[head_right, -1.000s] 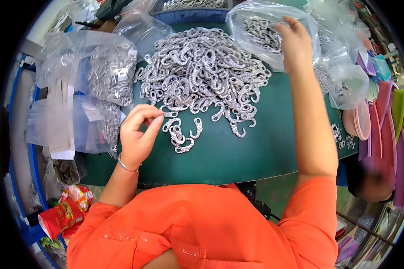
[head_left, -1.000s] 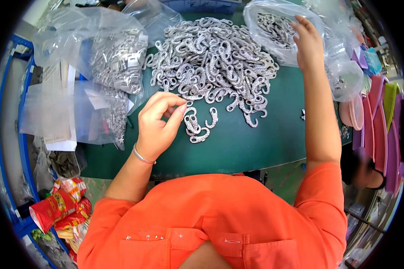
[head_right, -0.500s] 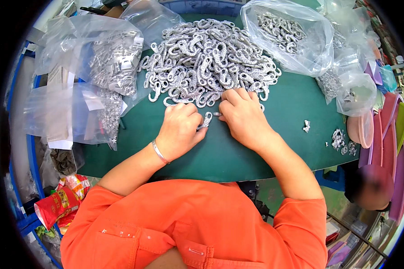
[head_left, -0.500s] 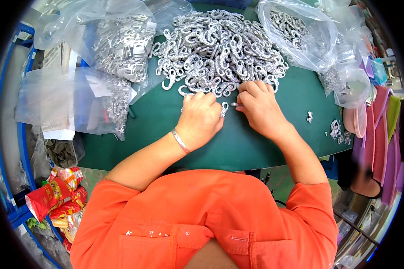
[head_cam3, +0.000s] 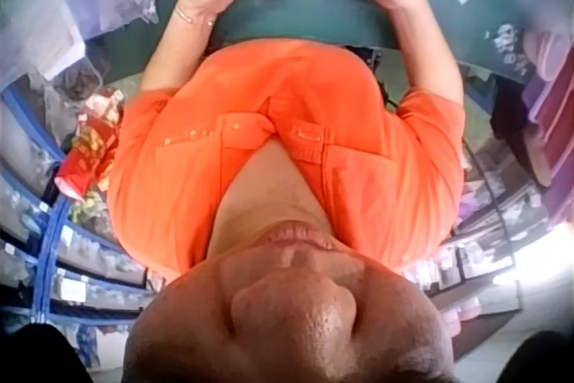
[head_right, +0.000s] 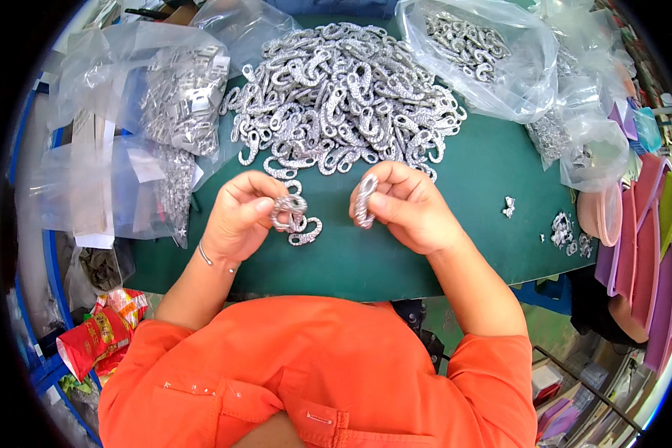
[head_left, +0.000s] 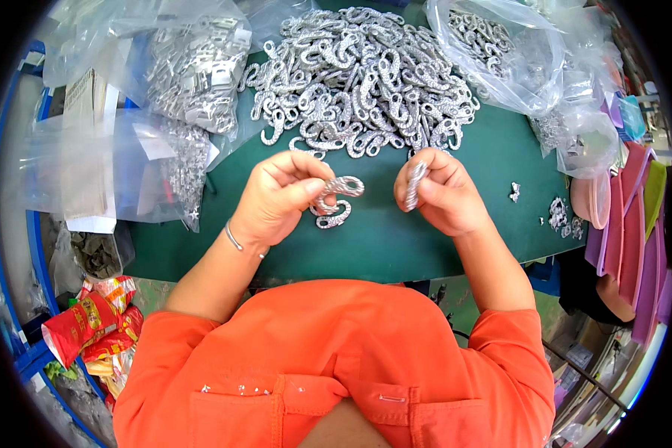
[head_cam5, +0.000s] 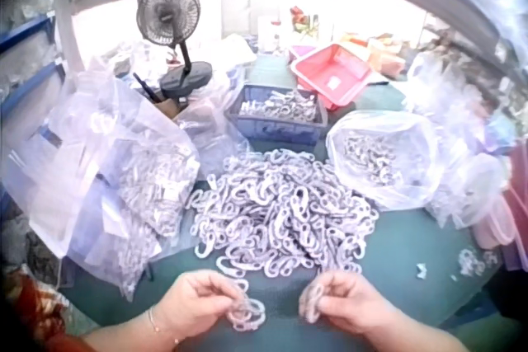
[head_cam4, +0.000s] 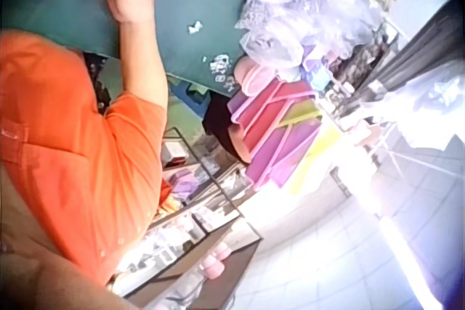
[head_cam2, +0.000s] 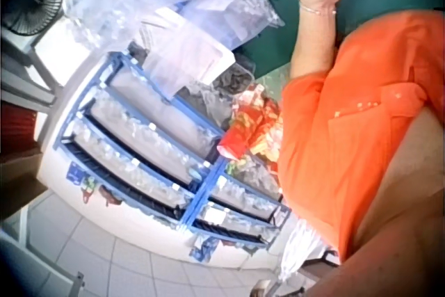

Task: The person sits at a green table and sorts a large pile of silver-colored metal hooks. They pick up individual hooks from the pile, inspect them, and place them into a clear plastic bag. The process is repetitive, involving picking, inspecting, and bagging the hooks one by one.

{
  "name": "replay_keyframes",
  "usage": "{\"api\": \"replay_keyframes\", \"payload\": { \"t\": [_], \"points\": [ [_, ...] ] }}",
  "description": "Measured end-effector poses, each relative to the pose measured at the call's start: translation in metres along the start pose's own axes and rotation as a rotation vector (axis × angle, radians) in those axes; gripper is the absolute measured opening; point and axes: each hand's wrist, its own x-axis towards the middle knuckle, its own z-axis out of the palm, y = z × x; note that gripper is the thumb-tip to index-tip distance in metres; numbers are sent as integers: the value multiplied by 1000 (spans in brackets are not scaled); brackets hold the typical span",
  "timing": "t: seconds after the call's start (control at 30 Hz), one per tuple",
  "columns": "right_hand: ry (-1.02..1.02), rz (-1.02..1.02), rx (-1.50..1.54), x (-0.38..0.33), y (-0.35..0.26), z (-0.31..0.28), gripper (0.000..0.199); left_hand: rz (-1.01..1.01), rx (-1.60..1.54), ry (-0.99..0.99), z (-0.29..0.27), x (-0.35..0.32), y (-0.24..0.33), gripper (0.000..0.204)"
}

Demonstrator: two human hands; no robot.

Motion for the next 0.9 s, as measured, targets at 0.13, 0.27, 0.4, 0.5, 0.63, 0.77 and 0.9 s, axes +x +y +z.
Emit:
{"api": "replay_keyframes", "payload": {
  "t": [0.13, 0.27, 0.4, 0.5, 0.63, 0.77, 0.9],
  "points": [
    [113, 128, 60, 4, -2, 13, 19, -40, -297, -124, -11, -4, 9, 32],
    [203, 120, -759, 21, 7, 23, 19, -9, -465, -120, -13, -8, 23, 32],
    [242, 217, -1400, 46, 37, 46, 32, -101, 165, 183, -25, -10, 26, 18],
    [161, 209, -1498, 53, 43, 51, 28, 28, 763, 279, -12, -6, 10, 9],
    [251, 225, -1094, 49, 40, 39, 19, 19, 1312, 216, -3, -12, 8, 18],
    [281, 183, -837, 40, 34, 39, 14, 17, 1119, 161, 2, -8, -1, 17],
    [314, 113, -750, 31, 30, 39, 11, -30, 924, 154, 14, -4, 3, 14]
  ]
}}
